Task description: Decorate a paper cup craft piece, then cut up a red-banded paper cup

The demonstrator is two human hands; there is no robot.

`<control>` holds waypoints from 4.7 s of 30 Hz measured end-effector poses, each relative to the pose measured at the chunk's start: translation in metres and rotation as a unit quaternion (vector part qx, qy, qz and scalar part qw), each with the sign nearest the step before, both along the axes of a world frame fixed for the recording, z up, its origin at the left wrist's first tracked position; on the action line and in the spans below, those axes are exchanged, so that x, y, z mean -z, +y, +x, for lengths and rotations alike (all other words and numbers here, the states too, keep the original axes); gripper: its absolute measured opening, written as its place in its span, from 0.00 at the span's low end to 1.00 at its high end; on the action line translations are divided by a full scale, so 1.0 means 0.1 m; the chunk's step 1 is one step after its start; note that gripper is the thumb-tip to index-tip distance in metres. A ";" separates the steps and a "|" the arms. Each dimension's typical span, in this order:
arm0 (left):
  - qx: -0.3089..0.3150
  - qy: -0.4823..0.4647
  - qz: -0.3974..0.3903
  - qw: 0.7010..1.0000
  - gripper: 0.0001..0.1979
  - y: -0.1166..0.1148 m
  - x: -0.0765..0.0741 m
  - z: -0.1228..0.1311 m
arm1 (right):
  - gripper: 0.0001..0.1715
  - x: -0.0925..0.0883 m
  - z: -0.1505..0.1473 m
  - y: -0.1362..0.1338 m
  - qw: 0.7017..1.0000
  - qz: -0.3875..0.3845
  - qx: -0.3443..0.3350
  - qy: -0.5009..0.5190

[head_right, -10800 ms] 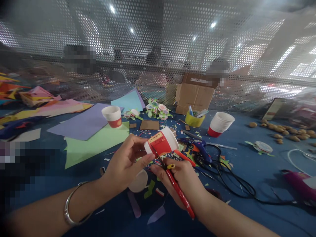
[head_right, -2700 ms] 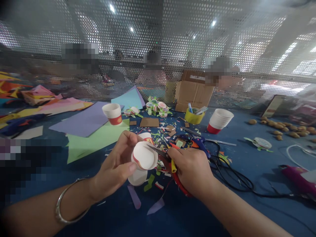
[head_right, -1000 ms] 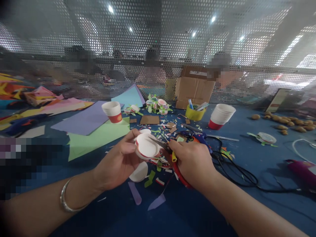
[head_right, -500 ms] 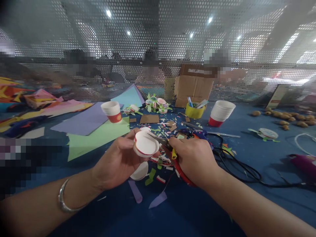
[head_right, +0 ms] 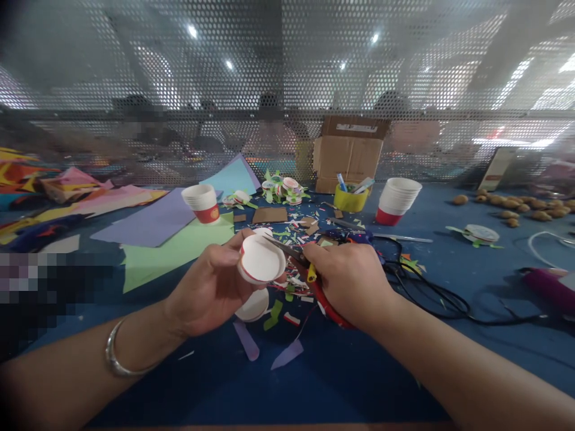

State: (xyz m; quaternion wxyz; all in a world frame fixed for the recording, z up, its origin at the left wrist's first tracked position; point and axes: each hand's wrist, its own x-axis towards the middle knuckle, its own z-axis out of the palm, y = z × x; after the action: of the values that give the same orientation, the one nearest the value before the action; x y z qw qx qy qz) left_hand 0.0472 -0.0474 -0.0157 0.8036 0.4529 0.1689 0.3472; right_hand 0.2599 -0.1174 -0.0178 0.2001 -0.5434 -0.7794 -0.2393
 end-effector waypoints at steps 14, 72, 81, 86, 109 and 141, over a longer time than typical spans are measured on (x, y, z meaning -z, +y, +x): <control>0.049 0.055 -0.027 0.997 0.16 0.06 0.01 -0.02 | 0.11 -0.02 -0.01 0.00 0.999 -0.040 0.010 -0.022; 0.123 -0.020 0.051 0.991 0.12 0.02 0.02 -0.07 | 0.12 -0.03 0.02 0.00 0.999 -0.024 0.027 -0.027; 0.133 -0.031 0.049 0.989 0.12 0.03 -0.02 -0.08 | 0.12 -0.03 0.02 0.00 0.999 0.007 0.013 -0.031; 0.150 -0.036 0.037 0.987 0.13 0.05 -0.01 -0.09 | 0.12 -0.04 0.01 -0.01 0.999 0.015 0.000 -0.034; 0.042 -0.021 0.040 0.998 0.17 -0.06 0.05 0.00 | 0.12 -0.01 0.02 0.03 0.999 0.013 0.027 -0.017; 0.056 -0.019 0.031 0.998 0.13 -0.02 0.05 -0.02 | 0.14 -0.01 0.04 0.04 0.999 -0.028 0.043 -0.004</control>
State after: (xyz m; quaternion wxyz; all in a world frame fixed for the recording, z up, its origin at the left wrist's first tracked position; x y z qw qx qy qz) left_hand 0.0448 -0.0494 -0.0203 0.8104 0.4795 0.1172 0.3155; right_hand 0.2639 -0.1131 -0.0169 0.1715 -0.5808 -0.7626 -0.2275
